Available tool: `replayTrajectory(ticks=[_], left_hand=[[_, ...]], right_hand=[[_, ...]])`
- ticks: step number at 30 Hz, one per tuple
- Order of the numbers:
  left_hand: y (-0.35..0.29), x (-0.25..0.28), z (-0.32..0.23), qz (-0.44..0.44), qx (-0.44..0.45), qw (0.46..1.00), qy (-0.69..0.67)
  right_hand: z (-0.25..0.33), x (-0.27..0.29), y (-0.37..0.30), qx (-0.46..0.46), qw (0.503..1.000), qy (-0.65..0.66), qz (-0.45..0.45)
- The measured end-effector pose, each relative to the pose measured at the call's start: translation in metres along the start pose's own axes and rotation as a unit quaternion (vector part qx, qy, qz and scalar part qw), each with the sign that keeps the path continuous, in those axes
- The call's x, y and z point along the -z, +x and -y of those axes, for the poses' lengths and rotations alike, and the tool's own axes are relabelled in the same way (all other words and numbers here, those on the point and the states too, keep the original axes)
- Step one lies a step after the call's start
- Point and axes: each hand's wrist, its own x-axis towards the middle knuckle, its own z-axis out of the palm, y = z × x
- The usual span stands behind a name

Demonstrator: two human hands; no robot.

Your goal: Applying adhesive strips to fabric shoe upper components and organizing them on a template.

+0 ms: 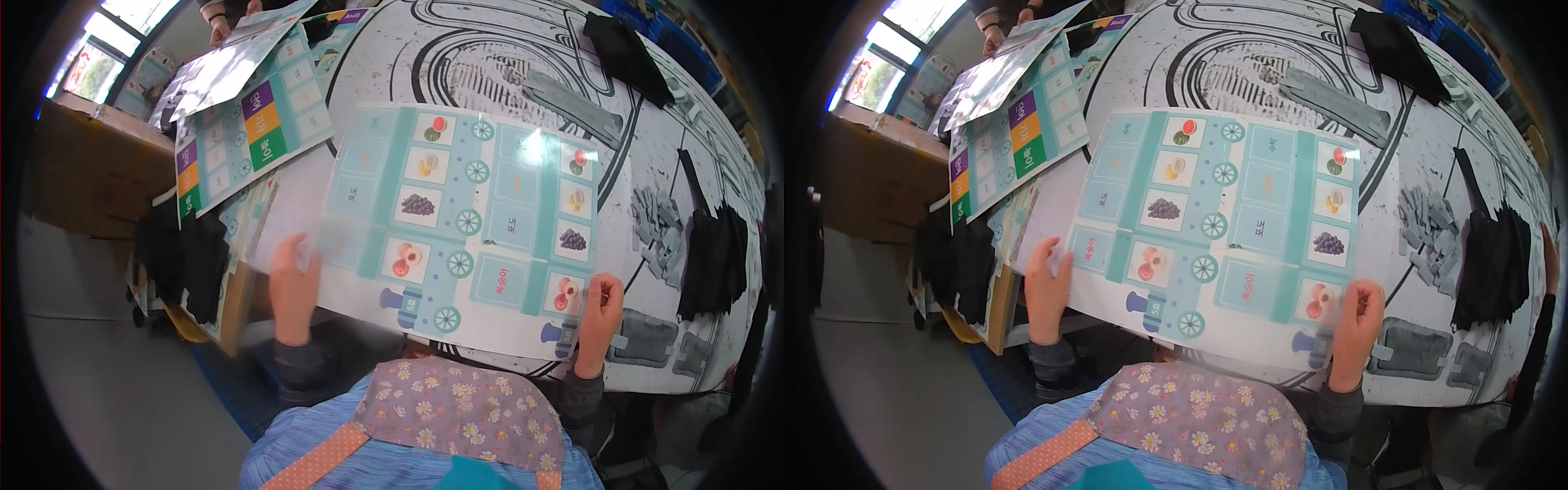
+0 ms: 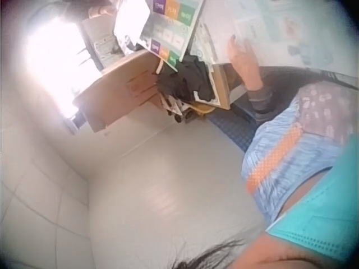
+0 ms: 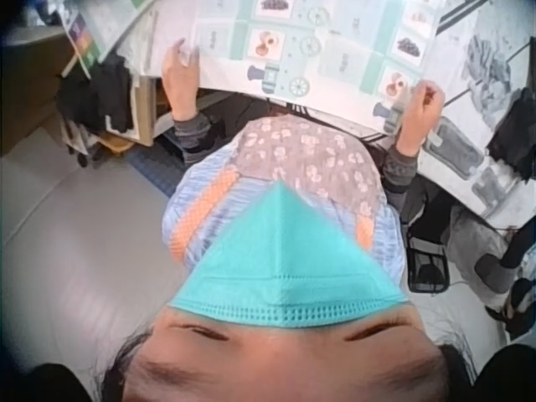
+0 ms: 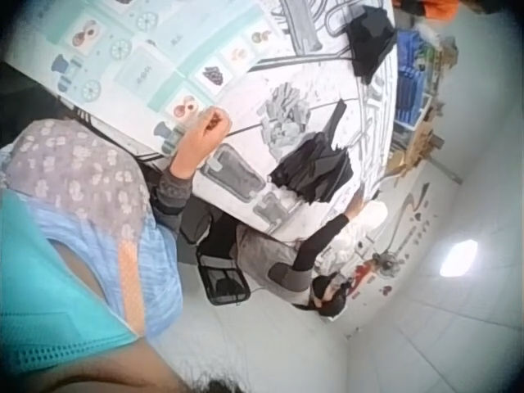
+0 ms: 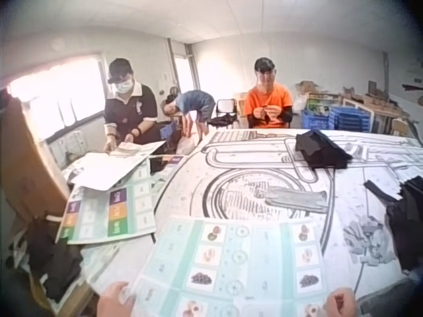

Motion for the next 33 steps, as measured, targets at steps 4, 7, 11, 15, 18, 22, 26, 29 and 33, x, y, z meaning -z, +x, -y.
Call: replayTrajectory(ticks=[4, 7, 11, 15, 18, 22, 26, 29, 33], left_hand=[[0.005, 0.004, 0.008, 0.085, 0.213, 0.967, -0.111], [0.004, 0.004, 0.027, 0.145, 0.198, 0.964, -0.099], [-0.002, 0.009, 0.045, 0.200, 0.184, 0.947, -0.172], [-0.009, 0.022, 0.056, 0.244, 0.162, 0.915, -0.278], [-0.020, 0.038, 0.053, 0.213, 0.188, 0.875, -0.393], [-0.019, 0.042, 0.041, 0.184, 0.151, 0.841, -0.486], [-0.021, 0.020, 0.056, 0.144, 0.141, 0.796, -0.570], [-0.018, 0.008, 0.065, 0.109, 0.130, 0.782, -0.600], [-0.025, 0.017, 0.072, 0.073, 0.115, 0.847, -0.514]], right_hand=[[0.006, -0.001, 0.000, -0.113, 0.994, 0.005, -0.005], [0.010, 0.001, 0.003, -0.107, 0.994, -0.013, 0.008], [0.004, 0.007, 0.004, -0.101, 0.995, -0.009, 0.019], [-0.007, 0.012, 0.002, -0.117, 0.993, 0.031, 0.012], [-0.001, 0.011, -0.001, -0.142, 0.988, 0.056, 0.004], [-0.013, 0.008, 0.000, -0.125, 0.989, 0.073, 0.033], [-0.001, 0.009, 0.000, -0.103, 0.993, 0.040, 0.033], [-0.004, 0.006, 0.004, -0.055, 0.997, 0.055, -0.012], [0.001, 0.001, 0.003, -0.110, 0.982, 0.153, 0.016]])
